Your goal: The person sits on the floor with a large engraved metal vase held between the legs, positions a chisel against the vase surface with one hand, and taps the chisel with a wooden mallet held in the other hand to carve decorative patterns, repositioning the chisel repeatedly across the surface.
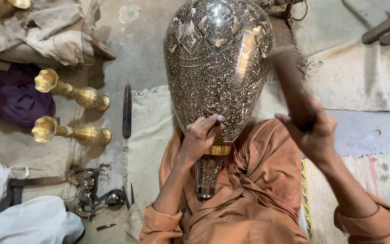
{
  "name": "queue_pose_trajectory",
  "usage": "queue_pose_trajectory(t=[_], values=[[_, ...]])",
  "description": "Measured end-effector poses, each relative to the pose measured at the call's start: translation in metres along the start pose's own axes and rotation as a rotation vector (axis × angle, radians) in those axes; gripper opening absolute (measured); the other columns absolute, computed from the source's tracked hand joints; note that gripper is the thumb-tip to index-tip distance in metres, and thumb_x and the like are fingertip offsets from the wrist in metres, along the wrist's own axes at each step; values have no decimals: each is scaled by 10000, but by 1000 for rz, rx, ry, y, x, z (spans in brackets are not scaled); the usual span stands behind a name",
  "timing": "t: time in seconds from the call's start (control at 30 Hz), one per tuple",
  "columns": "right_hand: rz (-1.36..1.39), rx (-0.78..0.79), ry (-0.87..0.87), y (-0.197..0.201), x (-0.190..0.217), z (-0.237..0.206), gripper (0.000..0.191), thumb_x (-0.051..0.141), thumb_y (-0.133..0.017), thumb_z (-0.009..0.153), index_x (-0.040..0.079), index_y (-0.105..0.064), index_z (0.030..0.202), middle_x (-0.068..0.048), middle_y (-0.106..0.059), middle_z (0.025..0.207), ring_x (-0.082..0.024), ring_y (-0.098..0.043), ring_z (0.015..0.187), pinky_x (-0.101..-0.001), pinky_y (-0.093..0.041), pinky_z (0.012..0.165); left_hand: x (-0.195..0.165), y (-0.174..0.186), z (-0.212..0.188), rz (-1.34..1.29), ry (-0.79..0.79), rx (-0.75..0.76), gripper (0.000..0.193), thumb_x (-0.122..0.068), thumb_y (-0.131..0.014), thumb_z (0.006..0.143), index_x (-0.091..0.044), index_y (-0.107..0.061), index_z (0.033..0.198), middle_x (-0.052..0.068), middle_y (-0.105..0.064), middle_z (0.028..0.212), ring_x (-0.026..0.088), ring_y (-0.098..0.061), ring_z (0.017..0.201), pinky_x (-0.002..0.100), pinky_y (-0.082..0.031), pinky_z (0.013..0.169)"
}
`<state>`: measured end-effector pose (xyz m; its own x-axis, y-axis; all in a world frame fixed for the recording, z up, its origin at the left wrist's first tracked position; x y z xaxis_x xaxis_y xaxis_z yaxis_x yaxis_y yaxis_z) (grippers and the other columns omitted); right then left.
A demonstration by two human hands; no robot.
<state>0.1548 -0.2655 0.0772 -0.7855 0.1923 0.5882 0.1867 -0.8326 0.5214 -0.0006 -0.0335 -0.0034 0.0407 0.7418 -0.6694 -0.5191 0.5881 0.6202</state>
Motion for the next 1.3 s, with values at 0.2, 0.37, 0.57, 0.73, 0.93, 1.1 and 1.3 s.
queue_pose_trajectory(t=[0.2,0.37,0.57,0.73,0.93,1.1,1.3], values=[[-715,346,166,-26,-3,-10,594,136,-866,846,196,-637,1391,-78,-696,776,-229,-659,644,-387,-515,573,-8,4,4,-30,-78,-5,218,-115,-738,955,-86,-680,1163,88,-715,895,221,-670,729,383,-555,663],[-88,119,-32,-7,-9,-8,623,204,-854,919,96,-549,1452,-155,-709,1092,-217,-724,947,-361,-574,789,-4,3,4,-19,-49,29,313,-87,-741,910,-50,-678,1215,111,-704,865,266,-662,758,408,-555,691],[-244,81,14,-4,0,-3,602,177,-845,852,63,-557,1369,-212,-710,1045,-294,-716,845,-412,-570,708,-13,3,9,-8,-106,53,312,-145,-742,930,-53,-678,1221,106,-744,937,246,-653,737,401,-556,679],[-373,238,66,-20,-6,-13,504,135,-805,878,109,-633,1351,-152,-745,1087,-321,-723,883,-412,-580,745,-3,-2,12,-2,74,176,290,-189,-752,938,-112,-709,1215,114,-701,848,238,-665,675,403,-555,645],[-212,115,-94,-10,-24,-19,417,158,-840,916,164,-608,1262,-39,-671,884,-226,-674,755,-358,-556,689,-14,4,14,-30,-50,116,342,-176,-734,937,-111,-682,1269,114,-731,909,270,-664,735,416,-554,682],[-560,228,157,-14,-6,-18,447,93,-812,892,141,-673,1314,-90,-702,854,-275,-670,686,-409,-519,611,-13,3,15,-28,-73,128,251,-174,-727,969,-95,-676,1202,114,-719,936,272,-686,796,410,-562,718],[-386,242,99,-22,-21,-28,520,60,-802,859,104,-620,1344,-153,-726,1015,-323,-703,854,-418,-568,736,-14,3,15,-12,-105,129,318,-150,-730,947,-56,-672,1245,134,-711,917,304,-667,779,431,-558,702]])
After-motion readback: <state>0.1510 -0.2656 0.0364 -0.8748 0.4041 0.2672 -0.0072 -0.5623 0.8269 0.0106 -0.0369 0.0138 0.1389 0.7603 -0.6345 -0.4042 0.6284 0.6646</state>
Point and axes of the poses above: each hand's wrist, its own z-axis towards the middle knuckle, its own y-axis out of the back of the hand, x = y × z, the point moved 9 cm from there along z, towards the middle knuckle
